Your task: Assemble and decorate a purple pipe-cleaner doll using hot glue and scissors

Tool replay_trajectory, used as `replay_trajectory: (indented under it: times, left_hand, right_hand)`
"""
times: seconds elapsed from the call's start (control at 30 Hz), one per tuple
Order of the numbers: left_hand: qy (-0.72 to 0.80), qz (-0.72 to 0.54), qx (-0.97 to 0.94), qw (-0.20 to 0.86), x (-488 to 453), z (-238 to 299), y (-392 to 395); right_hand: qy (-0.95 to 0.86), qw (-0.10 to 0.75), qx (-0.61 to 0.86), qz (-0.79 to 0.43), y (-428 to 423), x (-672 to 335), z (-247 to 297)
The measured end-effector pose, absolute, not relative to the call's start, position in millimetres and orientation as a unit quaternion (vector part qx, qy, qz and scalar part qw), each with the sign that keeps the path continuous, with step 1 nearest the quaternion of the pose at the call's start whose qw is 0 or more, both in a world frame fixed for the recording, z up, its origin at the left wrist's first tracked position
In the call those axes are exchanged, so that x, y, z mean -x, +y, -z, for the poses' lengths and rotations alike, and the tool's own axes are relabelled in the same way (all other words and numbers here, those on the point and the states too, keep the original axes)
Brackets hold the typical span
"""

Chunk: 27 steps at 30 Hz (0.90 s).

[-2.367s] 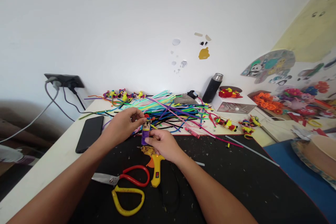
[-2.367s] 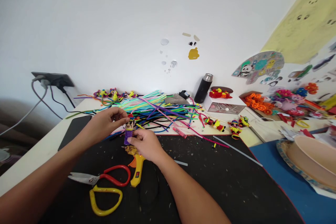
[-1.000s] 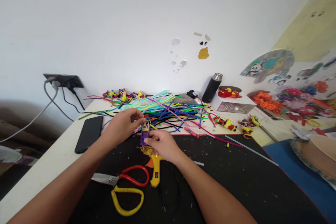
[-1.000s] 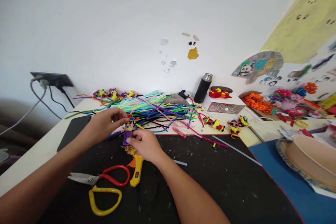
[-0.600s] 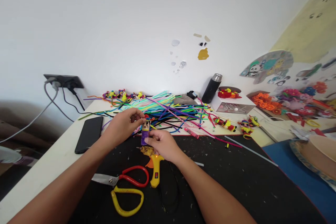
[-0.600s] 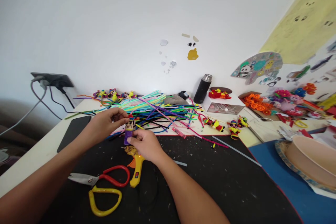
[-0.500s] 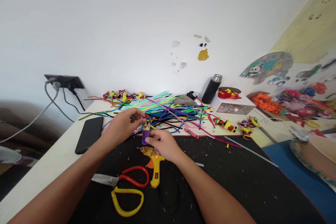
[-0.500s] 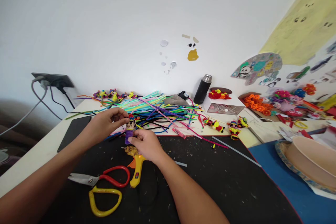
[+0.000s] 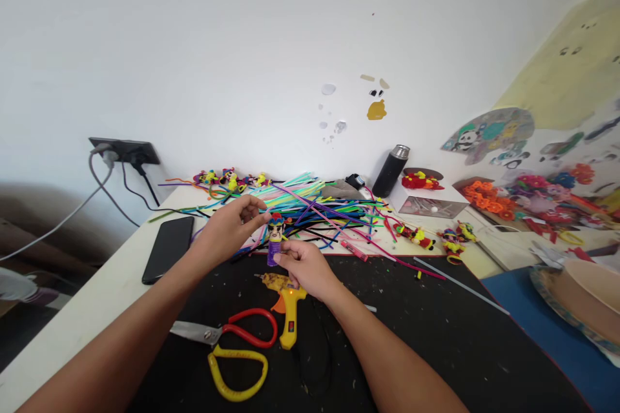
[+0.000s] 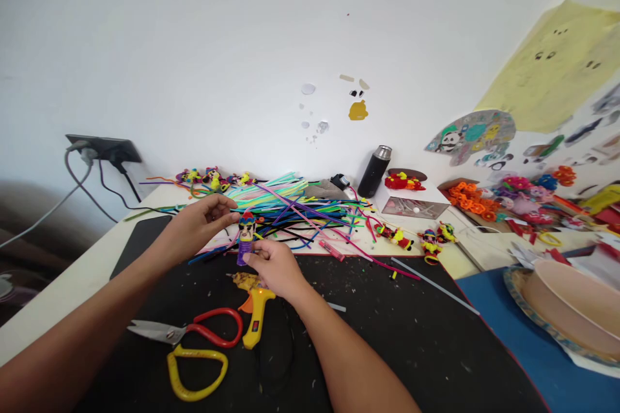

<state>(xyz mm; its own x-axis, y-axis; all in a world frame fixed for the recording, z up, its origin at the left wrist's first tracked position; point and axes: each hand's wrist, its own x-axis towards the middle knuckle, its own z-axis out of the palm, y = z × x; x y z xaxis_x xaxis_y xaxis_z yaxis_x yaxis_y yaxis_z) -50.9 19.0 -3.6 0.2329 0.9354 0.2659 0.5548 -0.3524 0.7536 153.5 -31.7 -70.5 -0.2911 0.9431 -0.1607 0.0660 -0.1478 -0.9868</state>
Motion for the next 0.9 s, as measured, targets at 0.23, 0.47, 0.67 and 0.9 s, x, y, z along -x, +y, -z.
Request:
replay_trajectory:
  times: [0.23, 0.47, 0.67, 0.9]
  left_hand:
    - [0.505, -0.356, -0.746, 0.249, 45, 9, 16]
    - [0.507, -0.365, -0.742, 0.246, 45, 12, 20]
    - [0.513, -0.339, -0.743, 0.266, 53, 6, 23]
    - [0.437, -0.223, -0.759, 0.428, 45, 8, 15]
  right_hand:
    - [-0.56, 0.368, 0.465, -0.579, -31, -153, 76]
    - [-0.548, 0.381, 0.449, -0.593, -30, -154, 77]
    - [-0.488, 0.445, 0.418, -0.624, -25, -163, 63]
    - [-0.462, 0.463, 0.408, -0.637, -25, -170, 53]
